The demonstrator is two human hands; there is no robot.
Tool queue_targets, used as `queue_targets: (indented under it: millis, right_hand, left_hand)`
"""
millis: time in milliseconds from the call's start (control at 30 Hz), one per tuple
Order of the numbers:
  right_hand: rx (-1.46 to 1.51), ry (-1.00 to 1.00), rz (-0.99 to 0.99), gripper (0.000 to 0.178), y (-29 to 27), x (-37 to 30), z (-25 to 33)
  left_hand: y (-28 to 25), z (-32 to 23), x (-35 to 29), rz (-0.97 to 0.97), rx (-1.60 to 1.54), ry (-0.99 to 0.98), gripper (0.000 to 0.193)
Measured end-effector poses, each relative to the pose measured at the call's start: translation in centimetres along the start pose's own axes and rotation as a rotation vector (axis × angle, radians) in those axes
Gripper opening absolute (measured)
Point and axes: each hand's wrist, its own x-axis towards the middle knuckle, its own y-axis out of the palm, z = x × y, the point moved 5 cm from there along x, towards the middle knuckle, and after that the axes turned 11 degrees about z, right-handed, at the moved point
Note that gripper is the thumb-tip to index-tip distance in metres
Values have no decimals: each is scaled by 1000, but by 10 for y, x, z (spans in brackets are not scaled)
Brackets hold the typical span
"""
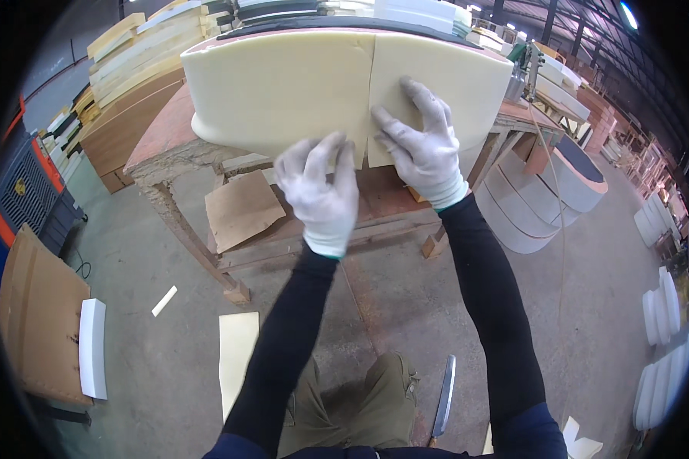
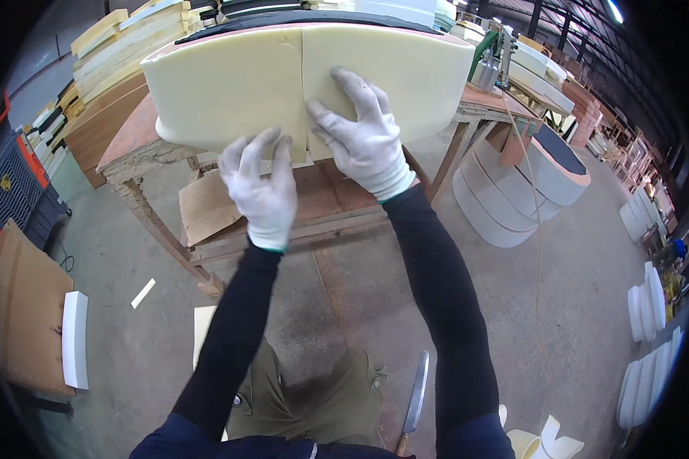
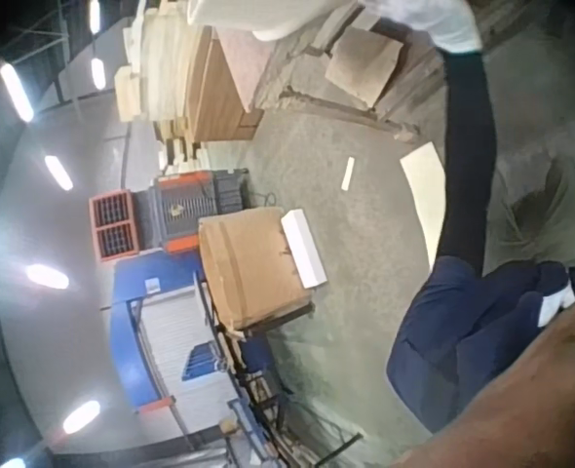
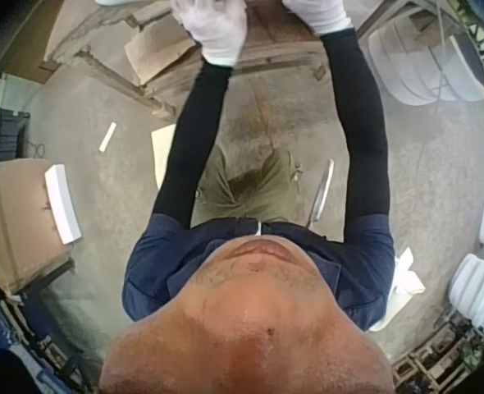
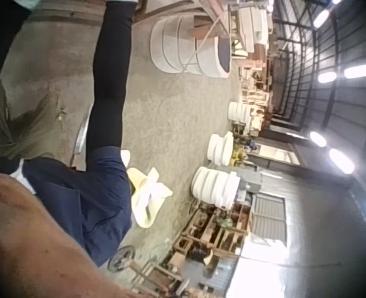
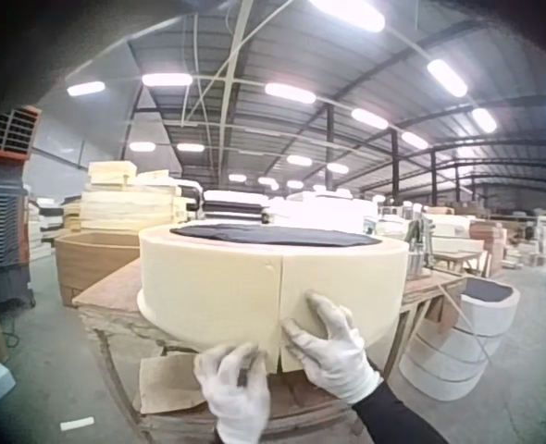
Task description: The person applies adhesive to the edge of a large, oval-shaped foam cushion using a spray gun. They then press a strip of beige foam padding along the glued edge to cover the perimeter. The person repeats this process, applying glue and attaching foam strips to different sections of the cushion's edge.
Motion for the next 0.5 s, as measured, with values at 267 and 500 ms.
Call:
queue_targets:
  millis: [267, 500]
  right_hand:
    - [-80, -73, -35, 50, 7, -11, 0]
    - [-35, -99, 127, 63, 11, -20, -13]
  left_hand:
    - [1, 31, 11, 195, 236, 351, 57]
    - [-3, 48, 7, 319, 374, 571, 60]
